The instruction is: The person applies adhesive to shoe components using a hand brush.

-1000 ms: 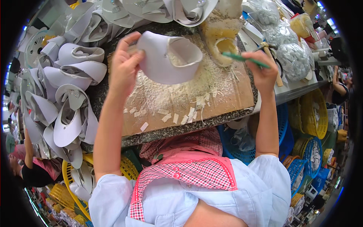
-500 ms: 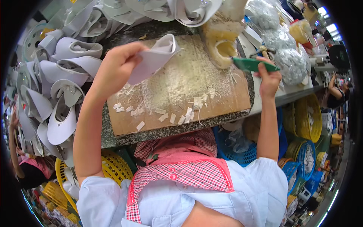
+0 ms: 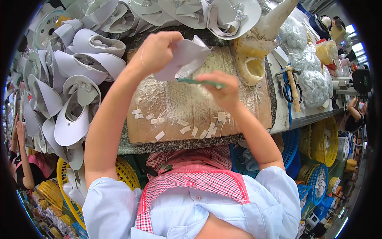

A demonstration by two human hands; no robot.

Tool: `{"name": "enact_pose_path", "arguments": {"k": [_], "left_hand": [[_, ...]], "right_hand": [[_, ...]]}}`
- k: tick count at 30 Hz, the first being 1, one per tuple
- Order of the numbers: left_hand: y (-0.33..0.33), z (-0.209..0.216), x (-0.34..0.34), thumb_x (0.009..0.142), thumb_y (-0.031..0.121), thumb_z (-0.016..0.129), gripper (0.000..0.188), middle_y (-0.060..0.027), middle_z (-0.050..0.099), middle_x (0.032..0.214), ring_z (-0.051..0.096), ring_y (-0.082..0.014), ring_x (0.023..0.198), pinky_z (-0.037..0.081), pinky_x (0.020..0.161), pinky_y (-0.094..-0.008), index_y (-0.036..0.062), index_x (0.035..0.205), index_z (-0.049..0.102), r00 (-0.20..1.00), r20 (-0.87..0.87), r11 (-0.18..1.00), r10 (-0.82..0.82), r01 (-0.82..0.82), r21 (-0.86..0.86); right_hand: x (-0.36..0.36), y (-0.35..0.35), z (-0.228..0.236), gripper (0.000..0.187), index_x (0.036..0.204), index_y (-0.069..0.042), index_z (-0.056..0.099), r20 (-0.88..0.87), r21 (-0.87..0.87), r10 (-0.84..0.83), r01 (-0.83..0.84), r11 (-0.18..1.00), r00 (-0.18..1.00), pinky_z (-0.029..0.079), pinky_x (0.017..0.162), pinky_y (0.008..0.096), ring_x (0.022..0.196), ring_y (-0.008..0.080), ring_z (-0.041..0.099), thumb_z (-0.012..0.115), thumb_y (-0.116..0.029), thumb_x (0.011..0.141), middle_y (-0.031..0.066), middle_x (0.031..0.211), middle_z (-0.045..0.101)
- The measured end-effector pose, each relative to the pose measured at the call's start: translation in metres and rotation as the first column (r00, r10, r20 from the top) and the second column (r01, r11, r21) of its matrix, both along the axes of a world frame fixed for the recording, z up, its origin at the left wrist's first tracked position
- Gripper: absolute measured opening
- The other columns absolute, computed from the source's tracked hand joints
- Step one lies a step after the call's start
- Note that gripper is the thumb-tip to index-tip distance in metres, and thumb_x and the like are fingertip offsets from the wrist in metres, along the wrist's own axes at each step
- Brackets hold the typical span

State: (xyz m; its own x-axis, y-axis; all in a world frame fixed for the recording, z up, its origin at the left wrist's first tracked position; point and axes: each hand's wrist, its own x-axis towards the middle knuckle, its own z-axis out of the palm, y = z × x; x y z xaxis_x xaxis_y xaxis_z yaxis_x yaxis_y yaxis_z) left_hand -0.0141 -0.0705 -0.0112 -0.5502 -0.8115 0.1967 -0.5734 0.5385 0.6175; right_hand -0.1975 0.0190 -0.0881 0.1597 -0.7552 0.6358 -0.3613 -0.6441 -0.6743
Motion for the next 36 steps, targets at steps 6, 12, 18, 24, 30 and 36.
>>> {"name": "enact_pose_path", "arguments": {"k": [6,12,18,24,30,36], "left_hand": [[0.016,0.009,0.010,0.073,-0.006,0.040,0.021,-0.0096,0.056,0.070,0.051,-0.0153,0.064,0.041,0.062,-0.0244,-0.0006,0.089,0.053,0.990,-0.132,0.999,0.047,-0.050,-0.014],[0.050,0.056,-0.002,0.069,0.000,0.052,0.017,-0.0071,0.056,0.073,0.055,-0.0172,0.071,0.043,0.065,-0.0267,0.0053,0.084,0.058,0.990,0.139,0.693,0.015,0.090,-0.715],[0.090,-0.007,-0.023,0.064,0.014,0.057,0.012,-0.0062,0.058,0.075,0.053,-0.0202,0.082,0.036,0.084,-0.0348,0.0054,0.071,0.062,0.569,0.821,0.505,-0.046,0.723,-0.472],[0.119,-0.024,-0.054,0.063,0.016,0.054,0.015,-0.0048,0.057,0.073,0.050,-0.0209,0.080,0.034,0.083,-0.0344,0.0071,0.068,0.065,0.640,0.759,0.464,-0.121,0.712,-0.527],[0.113,-0.025,-0.043,0.060,0.015,0.054,0.014,-0.0047,0.056,0.071,0.050,-0.0192,0.075,0.035,0.081,-0.0331,0.0077,0.066,0.064,0.672,0.720,0.525,-0.173,0.681,-0.510],[0.118,-0.041,-0.012,0.060,0.010,0.054,0.027,-0.0089,0.054,0.076,0.051,-0.0208,0.074,0.041,0.073,-0.0299,-0.0039,0.083,0.054,0.854,0.478,0.690,-0.204,0.472,-0.549]], "right_hand": [[-0.004,-0.002,0.005,0.020,0.088,-0.005,0.063,0.139,0.048,0.011,-0.018,0.999,0.990,0.042,0.052,0.0214,0.063,0.0110,0.055,0.061,0.004,0.070,0.0062,0.077,0.061],[-0.055,0.031,0.032,0.019,0.094,0.005,0.055,0.730,0.279,-0.182,-0.044,0.959,0.659,0.042,0.043,0.0180,0.049,0.0108,0.053,0.056,-0.008,0.080,0.0105,0.071,0.060],[-0.056,0.034,0.041,0.019,0.098,0.001,0.055,0.330,0.248,-0.369,0.297,0.922,0.869,0.040,0.043,0.0164,0.049,0.0079,0.052,0.056,-0.008,0.081,0.0066,0.071,0.060],[-0.012,-0.012,0.024,0.017,0.094,-0.005,0.055,0.000,-0.131,-0.305,0.302,0.944,0.952,0.040,0.045,0.0237,0.052,0.0097,0.054,0.056,-0.004,0.077,0.0074,0.067,0.059],[-0.010,0.015,0.026,0.007,0.085,-0.003,0.053,0.005,0.272,-0.253,0.242,0.932,0.968,0.041,0.042,0.0239,0.046,0.0096,0.055,0.050,-0.007,0.080,0.0050,0.056,0.055],[-0.016,0.005,0.030,0.005,0.081,-0.002,0.053,0.110,0.364,-0.398,0.336,0.869,0.911,0.039,0.037,0.0224,0.042,0.0076,0.052,0.050,-0.005,0.079,0.0029,0.055,0.054]]}}
